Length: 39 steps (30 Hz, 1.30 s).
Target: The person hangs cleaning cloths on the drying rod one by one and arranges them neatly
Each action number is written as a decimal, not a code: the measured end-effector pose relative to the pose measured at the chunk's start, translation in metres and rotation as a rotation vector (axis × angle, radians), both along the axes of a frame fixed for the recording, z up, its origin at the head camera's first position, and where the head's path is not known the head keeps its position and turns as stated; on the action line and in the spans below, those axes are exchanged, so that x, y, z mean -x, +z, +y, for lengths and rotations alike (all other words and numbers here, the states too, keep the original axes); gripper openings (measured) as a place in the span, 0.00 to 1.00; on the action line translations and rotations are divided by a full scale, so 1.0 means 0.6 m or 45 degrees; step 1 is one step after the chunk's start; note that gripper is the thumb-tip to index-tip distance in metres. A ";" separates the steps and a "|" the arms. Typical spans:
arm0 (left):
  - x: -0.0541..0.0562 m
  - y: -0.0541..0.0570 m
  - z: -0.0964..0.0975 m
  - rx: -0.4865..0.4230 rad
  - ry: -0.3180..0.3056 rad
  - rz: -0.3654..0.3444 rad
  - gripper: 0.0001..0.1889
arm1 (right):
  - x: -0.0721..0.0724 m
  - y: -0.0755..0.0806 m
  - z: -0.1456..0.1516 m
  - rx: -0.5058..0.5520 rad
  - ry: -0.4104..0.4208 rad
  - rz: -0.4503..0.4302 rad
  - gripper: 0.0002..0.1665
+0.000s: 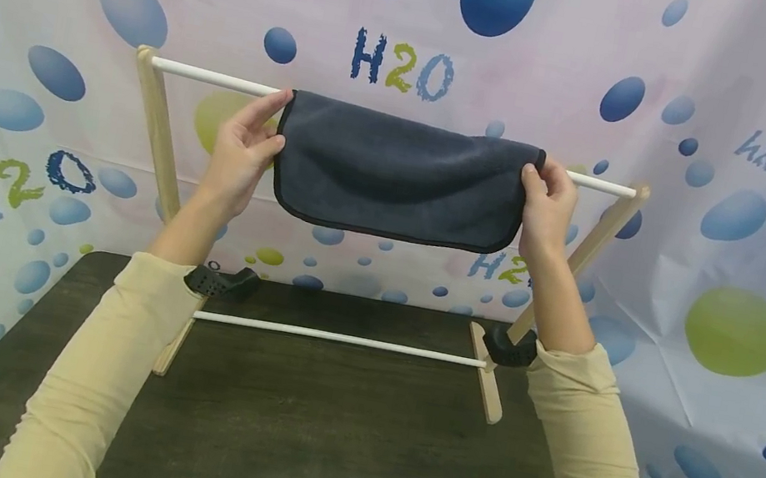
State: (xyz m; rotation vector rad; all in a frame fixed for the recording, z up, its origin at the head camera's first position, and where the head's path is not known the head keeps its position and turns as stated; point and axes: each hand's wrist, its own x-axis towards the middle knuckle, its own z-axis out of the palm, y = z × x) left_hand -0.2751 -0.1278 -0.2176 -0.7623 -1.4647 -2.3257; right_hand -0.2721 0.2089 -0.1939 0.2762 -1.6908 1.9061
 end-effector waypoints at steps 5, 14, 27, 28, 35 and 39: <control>0.002 -0.015 0.004 -0.024 0.086 0.008 0.25 | 0.002 -0.017 0.005 -0.005 -0.004 -0.046 0.07; 0.010 -0.041 -0.002 0.100 0.079 -0.049 0.22 | 0.002 -0.052 0.012 -0.086 0.072 -0.092 0.11; 0.012 -0.061 0.003 0.381 0.243 -0.006 0.32 | -0.005 -0.104 0.037 -0.424 0.104 -0.070 0.23; 0.012 -0.061 0.004 0.388 0.251 -0.003 0.34 | -0.005 -0.105 0.037 -0.414 0.112 -0.047 0.23; 0.013 -0.057 0.003 0.384 0.178 -0.056 0.35 | -0.004 -0.102 0.040 -0.353 0.159 0.021 0.22; 0.014 -0.045 0.001 0.357 0.058 -0.090 0.30 | -0.004 -0.094 0.042 -0.346 0.187 0.035 0.22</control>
